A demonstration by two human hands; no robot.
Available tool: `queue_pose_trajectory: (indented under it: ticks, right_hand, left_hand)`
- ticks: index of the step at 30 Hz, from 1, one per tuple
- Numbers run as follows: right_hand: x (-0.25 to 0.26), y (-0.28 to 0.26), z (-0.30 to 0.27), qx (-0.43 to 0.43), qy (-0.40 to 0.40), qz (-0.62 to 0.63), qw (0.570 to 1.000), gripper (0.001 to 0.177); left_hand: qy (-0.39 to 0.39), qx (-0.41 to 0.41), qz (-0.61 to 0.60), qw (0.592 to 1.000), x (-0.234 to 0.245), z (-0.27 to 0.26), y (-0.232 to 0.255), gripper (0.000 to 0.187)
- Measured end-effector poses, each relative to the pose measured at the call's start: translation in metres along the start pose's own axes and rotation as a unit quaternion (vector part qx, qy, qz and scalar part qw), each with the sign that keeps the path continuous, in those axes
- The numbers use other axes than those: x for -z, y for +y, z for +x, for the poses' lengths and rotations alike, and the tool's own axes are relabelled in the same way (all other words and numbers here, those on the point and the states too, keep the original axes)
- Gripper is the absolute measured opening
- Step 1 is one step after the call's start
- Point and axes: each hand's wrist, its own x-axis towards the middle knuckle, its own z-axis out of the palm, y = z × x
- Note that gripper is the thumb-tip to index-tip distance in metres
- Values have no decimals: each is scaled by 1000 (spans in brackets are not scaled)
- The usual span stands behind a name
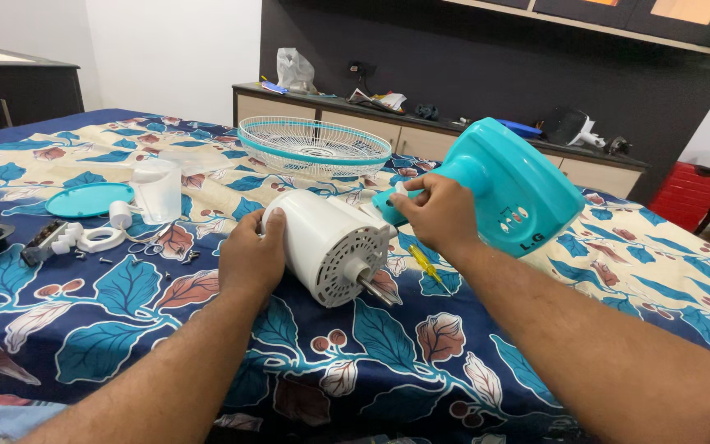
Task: The person assembles a small electric fan by attaching the motor housing to the fan base and securing it with screws. They use a screwdriver to tighten the screws and ensure the components are properly aligned.
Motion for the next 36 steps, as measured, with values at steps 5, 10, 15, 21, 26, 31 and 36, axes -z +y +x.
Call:
queue_pose_trajectory:
  ticks: [5, 10, 15, 21, 26, 31, 36]
  right_hand:
    - [-6, -10, -23, -105, -65, 254, 959, 74]
    - [4, 24, -37, 8, 95, 113, 989, 60]
    - [37, 95, -33, -6, 305, -41, 952, 64]
    - [73, 164, -19, -118, 307, -37, 944, 85]
    - [65, 193, -16, -202, 134, 245, 939, 72]
    - [53, 210, -28, -125, 144, 299, 935, 55]
    - [49, 214, -35, -96, 259, 173, 946, 57]
  left_hand:
    - [-11, 11, -4, 1000, -2, 3, -4, 63]
    - [-35, -59, -72, 995, -7, 7, -15, 93]
    - [-115, -98, -87, 985, -4, 12, -24, 120]
    - [-204, -168, 104, 959, 14, 12, -13, 155]
    - [-261, -162, 111, 945, 27, 4, 6, 168]
    - [-248, -169, 163, 940, 27, 5, 11, 156]
    - [-260, -277, 116, 918, 15, 35, 10, 148]
